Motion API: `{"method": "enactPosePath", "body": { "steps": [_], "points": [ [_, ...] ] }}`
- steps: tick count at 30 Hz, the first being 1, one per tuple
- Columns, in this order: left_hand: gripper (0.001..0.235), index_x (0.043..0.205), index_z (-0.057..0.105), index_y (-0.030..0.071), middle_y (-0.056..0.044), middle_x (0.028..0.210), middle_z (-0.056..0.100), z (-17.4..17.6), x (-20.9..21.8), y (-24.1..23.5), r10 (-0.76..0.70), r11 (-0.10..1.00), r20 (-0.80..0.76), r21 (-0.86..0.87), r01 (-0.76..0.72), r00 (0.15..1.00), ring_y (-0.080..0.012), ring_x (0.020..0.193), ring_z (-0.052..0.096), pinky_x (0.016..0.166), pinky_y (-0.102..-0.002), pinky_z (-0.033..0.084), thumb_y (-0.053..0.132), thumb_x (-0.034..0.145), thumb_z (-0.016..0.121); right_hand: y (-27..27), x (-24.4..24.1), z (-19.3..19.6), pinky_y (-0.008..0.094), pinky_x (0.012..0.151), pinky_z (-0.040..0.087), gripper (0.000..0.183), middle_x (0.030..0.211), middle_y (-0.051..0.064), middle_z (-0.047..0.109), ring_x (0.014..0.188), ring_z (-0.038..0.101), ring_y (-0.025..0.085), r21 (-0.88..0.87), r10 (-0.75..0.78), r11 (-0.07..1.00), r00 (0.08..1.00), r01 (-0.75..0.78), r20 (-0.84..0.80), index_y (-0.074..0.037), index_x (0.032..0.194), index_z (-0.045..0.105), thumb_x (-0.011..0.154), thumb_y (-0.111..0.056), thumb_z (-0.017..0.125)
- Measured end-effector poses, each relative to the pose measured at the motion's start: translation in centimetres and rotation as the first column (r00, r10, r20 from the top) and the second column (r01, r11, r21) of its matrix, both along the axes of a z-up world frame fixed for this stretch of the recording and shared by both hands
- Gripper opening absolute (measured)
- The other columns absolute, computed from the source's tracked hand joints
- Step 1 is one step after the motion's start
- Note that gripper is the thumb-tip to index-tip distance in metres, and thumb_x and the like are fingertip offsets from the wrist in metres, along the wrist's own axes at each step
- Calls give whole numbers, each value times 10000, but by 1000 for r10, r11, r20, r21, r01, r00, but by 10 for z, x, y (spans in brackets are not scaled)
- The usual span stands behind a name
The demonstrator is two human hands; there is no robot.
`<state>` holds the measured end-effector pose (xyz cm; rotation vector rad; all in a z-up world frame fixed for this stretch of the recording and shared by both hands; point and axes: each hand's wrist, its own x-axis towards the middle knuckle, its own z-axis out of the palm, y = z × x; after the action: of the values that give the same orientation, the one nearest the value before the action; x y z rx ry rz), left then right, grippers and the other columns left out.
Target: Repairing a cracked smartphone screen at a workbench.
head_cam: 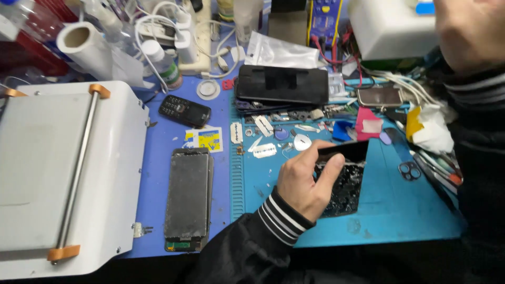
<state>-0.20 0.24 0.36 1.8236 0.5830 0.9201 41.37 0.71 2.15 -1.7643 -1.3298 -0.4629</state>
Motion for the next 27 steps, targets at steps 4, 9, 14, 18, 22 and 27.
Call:
{"method": "enactPosePath", "body": {
  "steps": [4,9,14,18,22,27],
  "points": [
    [317,1077,585,115,-1,685,583,-1,0,-1,-20,1000,-39,-23,19,999,-174,521,521,552,-344,440,388,1032,432,-68,-165,32,272,696,371,318,810,117,514,679,488,159,-19,172,982,932,-188,-319,63,1253,566,1446,-169,462],
    [353,1130,594,85,18,631,461,-4,2,-2,-10,1000,-31,8,10,999,-135,503,409,524,-326,368,367,1051,397,-86,-225,5,248,535,435,245,823,170,599,654,608,210,-87,277,924,806,-373,-523,89,1238,545,1189,-93,389],
    [263,1042,607,108,31,700,509,-11,3,0,30,999,20,26,-30,999,-117,538,397,542,-291,368,326,1036,460,-99,-228,-34,214,534,414,336,679,72,595,517,512,114,-158,303,846,703,-509,-643,-23,912,598,1135,-234,461],
    [205,974,591,110,35,710,510,-14,6,1,33,998,41,61,-36,999,-123,607,454,602,-288,409,289,1027,504,-104,-229,-41,197,516,383,324,589,19,564,492,476,80,-212,298,839,749,-502,-592,-69,828,604,1097,-225,515],
    [222,877,522,117,31,656,462,-17,9,1,9,994,25,111,-12,1000,-127,554,427,555,-306,388,281,1028,520,-112,-223,-43,177,518,381,191,586,-3,512,486,481,55,-188,330,820,715,-541,-617,-69,917,598,1073,-164,539],
    [231,947,597,99,25,705,553,-17,9,2,6,996,10,92,-6,1000,-121,573,468,555,-290,408,295,1034,511,-115,-219,-45,192,520,419,147,658,6,524,500,500,78,-224,331,808,734,-546,-593,-51,1015,630,1049,-167,545]
  ]
}}
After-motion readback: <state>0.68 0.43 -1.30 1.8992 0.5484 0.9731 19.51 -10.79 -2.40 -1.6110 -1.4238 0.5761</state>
